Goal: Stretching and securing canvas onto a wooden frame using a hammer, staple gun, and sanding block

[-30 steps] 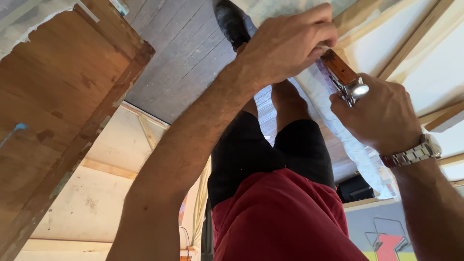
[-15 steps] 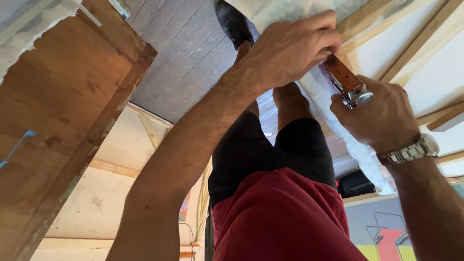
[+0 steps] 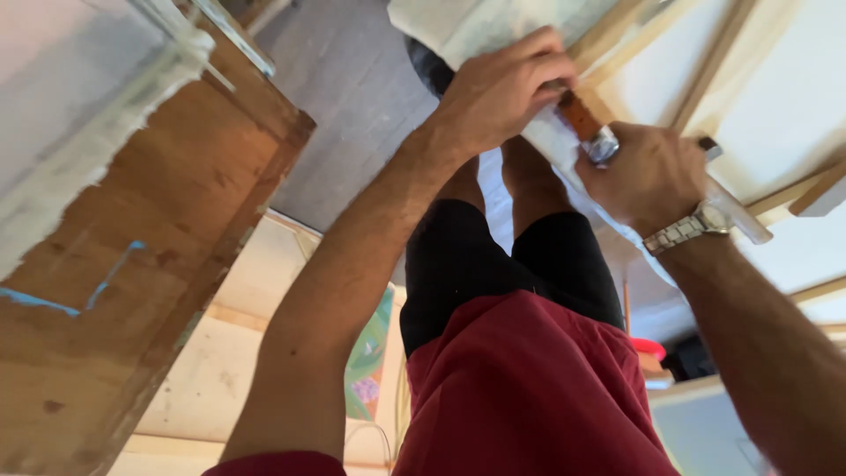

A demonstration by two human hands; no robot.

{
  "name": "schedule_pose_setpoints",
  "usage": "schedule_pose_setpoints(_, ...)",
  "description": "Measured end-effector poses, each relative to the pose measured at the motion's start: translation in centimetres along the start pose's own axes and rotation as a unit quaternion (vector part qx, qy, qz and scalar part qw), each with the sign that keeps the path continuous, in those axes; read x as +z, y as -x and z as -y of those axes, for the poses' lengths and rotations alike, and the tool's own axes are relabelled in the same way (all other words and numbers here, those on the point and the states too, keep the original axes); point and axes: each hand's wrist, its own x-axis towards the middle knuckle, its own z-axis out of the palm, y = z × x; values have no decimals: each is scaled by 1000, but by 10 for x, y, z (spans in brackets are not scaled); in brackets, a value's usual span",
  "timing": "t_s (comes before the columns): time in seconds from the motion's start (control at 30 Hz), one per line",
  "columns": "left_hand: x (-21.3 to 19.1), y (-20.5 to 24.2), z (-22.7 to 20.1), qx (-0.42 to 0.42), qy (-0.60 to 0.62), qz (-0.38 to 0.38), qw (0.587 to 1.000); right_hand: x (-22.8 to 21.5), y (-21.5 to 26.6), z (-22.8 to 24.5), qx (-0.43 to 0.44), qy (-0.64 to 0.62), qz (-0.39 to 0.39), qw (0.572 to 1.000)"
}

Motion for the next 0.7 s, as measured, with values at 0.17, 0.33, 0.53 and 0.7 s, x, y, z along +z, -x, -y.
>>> schedule_pose_setpoints(0.17,-9,-1,-10,-80,12,12,997,-7,55,-6,9,-28,128,991)
schedule_pose_setpoints(0.33,12,-8,-8,-196,61,4,979,34,116,-50,31,-95,204,974)
schedule_pose_setpoints(0.53,33,-7,-38,-263,-138,-26,955,57,124,-70,23,-166,165,972)
schedule_pose_setpoints(0.7,2,-31,-45,-312,-161,103,931,43,104,-36,52,-290,135,946)
